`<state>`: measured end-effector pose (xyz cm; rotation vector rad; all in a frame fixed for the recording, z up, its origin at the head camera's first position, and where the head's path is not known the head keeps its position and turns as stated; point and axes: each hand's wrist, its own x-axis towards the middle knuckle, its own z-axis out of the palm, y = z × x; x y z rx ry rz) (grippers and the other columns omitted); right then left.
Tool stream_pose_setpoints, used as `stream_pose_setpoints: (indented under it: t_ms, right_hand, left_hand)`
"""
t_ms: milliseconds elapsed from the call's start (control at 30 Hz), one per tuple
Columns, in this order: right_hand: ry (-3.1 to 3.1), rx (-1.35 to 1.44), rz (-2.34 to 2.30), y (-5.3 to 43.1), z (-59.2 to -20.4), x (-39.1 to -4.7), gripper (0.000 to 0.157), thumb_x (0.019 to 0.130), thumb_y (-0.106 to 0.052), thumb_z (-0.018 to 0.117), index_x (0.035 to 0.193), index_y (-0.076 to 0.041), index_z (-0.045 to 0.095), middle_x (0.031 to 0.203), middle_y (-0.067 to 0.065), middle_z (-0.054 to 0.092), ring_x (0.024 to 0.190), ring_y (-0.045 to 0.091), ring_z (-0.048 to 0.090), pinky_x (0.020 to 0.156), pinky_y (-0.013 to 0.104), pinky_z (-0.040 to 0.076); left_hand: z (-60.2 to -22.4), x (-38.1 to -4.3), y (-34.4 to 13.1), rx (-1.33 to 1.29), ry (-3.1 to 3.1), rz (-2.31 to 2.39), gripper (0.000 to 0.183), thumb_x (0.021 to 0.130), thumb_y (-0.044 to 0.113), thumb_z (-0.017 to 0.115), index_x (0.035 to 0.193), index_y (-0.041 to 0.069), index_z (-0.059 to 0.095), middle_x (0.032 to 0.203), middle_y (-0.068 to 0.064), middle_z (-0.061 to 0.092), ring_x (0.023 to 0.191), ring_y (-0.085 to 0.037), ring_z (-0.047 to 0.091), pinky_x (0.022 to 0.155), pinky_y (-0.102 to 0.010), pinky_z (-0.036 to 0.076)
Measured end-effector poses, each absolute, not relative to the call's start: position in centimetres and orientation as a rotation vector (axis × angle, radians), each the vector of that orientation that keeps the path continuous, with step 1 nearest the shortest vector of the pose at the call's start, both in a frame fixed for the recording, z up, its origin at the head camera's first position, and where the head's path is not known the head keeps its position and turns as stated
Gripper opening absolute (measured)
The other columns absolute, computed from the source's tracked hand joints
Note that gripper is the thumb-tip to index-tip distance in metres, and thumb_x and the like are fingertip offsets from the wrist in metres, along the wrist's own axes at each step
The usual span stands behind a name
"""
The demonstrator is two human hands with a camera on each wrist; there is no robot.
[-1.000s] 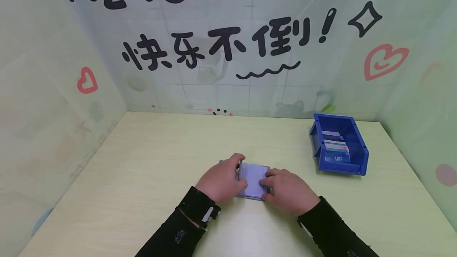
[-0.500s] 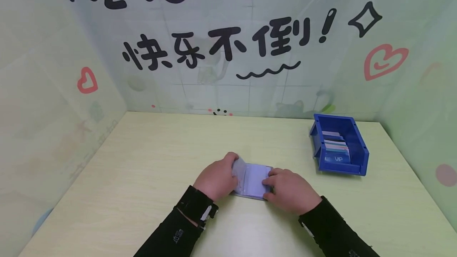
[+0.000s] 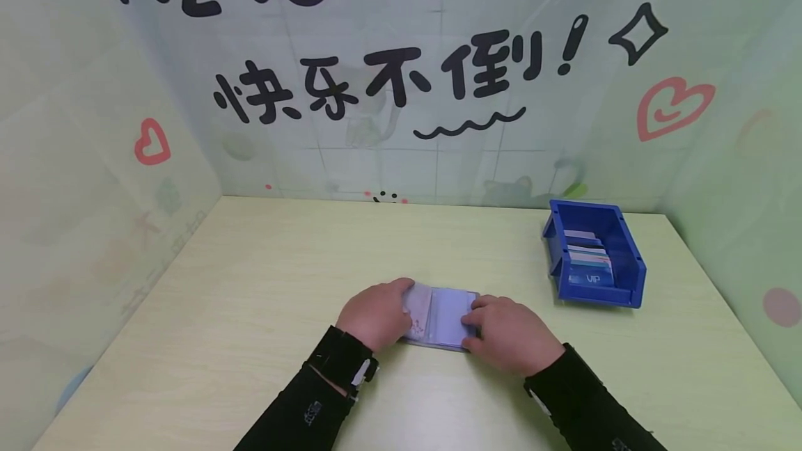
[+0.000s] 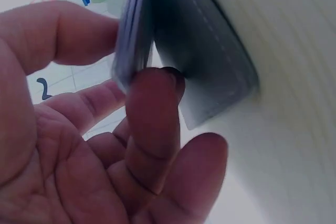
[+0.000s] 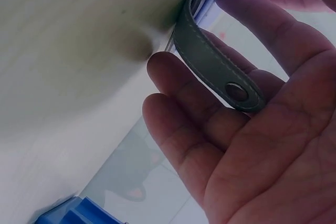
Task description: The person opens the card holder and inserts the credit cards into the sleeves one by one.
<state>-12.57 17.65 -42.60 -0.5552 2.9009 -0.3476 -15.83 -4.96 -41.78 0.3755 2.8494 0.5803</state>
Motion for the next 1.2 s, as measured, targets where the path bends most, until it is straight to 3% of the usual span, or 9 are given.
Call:
stream_pose_setpoints:
  t_ms: [100, 367, 467, 600, 667, 967, 1200]
  right_hand:
    - [2.893, -0.549, -0.349, 17.7, -42.5, -12.6, 0.034, 0.092, -0.031, 0.08, 0.119, -0.009, 0.08, 0.134, 0.014, 0.07, 0.129, 0.034, 0.065, 0.111, 0.052, 0.051]
    - [2.894, -0.549, -0.362, 17.7, -42.3, -12.4, 0.033, 0.092, -0.03, 0.08, 0.117, -0.008, 0.081, 0.133, 0.015, 0.07, 0.127, 0.034, 0.065, 0.111, 0.052, 0.051]
    - [2.892, -0.55, -0.367, 17.6, -42.3, -12.4, 0.033, 0.092, -0.029, 0.081, 0.117, -0.008, 0.081, 0.133, 0.015, 0.07, 0.128, 0.034, 0.065, 0.111, 0.052, 0.051]
    - [2.884, -0.542, -0.367, 17.6, -42.2, -12.5, 0.034, 0.092, -0.03, 0.081, 0.118, -0.008, 0.081, 0.134, 0.015, 0.07, 0.129, 0.035, 0.064, 0.112, 0.052, 0.05]
    - [2.879, -0.536, -0.365, 17.6, -42.2, -12.6, 0.034, 0.092, -0.03, 0.08, 0.118, -0.009, 0.08, 0.135, 0.015, 0.07, 0.13, 0.035, 0.064, 0.112, 0.052, 0.05]
    - [2.854, -0.508, -0.384, 17.5, -42.1, -12.8, 0.034, 0.093, -0.03, 0.08, 0.119, -0.009, 0.08, 0.136, 0.014, 0.069, 0.131, 0.034, 0.063, 0.113, 0.053, 0.049]
    - [2.872, -0.422, -0.502, 18.7, -41.7, -13.4, 0.029, 0.096, -0.028, 0.076, 0.118, -0.01, 0.079, 0.127, 0.007, 0.074, 0.125, 0.03, 0.066, 0.111, 0.052, 0.05]
  left_hand:
    - [-41.9, -15.8, -5.1, 0.367, 2.864, 0.539, 0.055, 0.092, 0.013, 0.071, 0.146, 0.012, 0.062, 0.119, -0.008, 0.074, 0.085, -0.021, 0.059, 0.076, -0.035, 0.052]
    - [-42.0, -15.6, -5.2, 0.33, 2.88, 0.486, 0.054, 0.089, 0.021, 0.077, 0.141, 0.013, 0.067, 0.112, -0.014, 0.067, 0.075, -0.021, 0.057, 0.063, -0.033, 0.047]
    - [-42.1, -15.6, -5.2, 0.337, 2.9, 0.471, 0.055, 0.088, 0.026, 0.08, 0.14, 0.012, 0.068, 0.121, -0.015, 0.064, 0.085, -0.025, 0.059, 0.07, -0.037, 0.052]
    - [-42.2, -15.7, -5.1, 0.382, 2.92, 0.456, 0.061, 0.087, 0.034, 0.083, 0.141, 0.013, 0.067, 0.146, -0.015, 0.058, 0.116, -0.034, 0.061, 0.093, -0.048, 0.057]
    - [-42.3, -15.7, -5.0, 0.408, 2.914, 0.444, 0.062, 0.087, 0.037, 0.084, 0.142, 0.014, 0.066, 0.153, -0.014, 0.055, 0.125, -0.038, 0.06, 0.099, -0.052, 0.056]
    - [-42.5, -15.7, -5.0, 0.444, 2.912, 0.388, 0.06, 0.088, 0.04, 0.082, 0.141, 0.015, 0.067, 0.151, -0.012, 0.058, 0.123, -0.038, 0.063, 0.098, -0.052, 0.057]
    - [-42.5, -15.7, -5.1, 0.454, 2.911, 0.382, 0.06, 0.089, 0.04, 0.081, 0.141, 0.014, 0.067, 0.152, -0.012, 0.058, 0.124, -0.039, 0.062, 0.098, -0.051, 0.057]
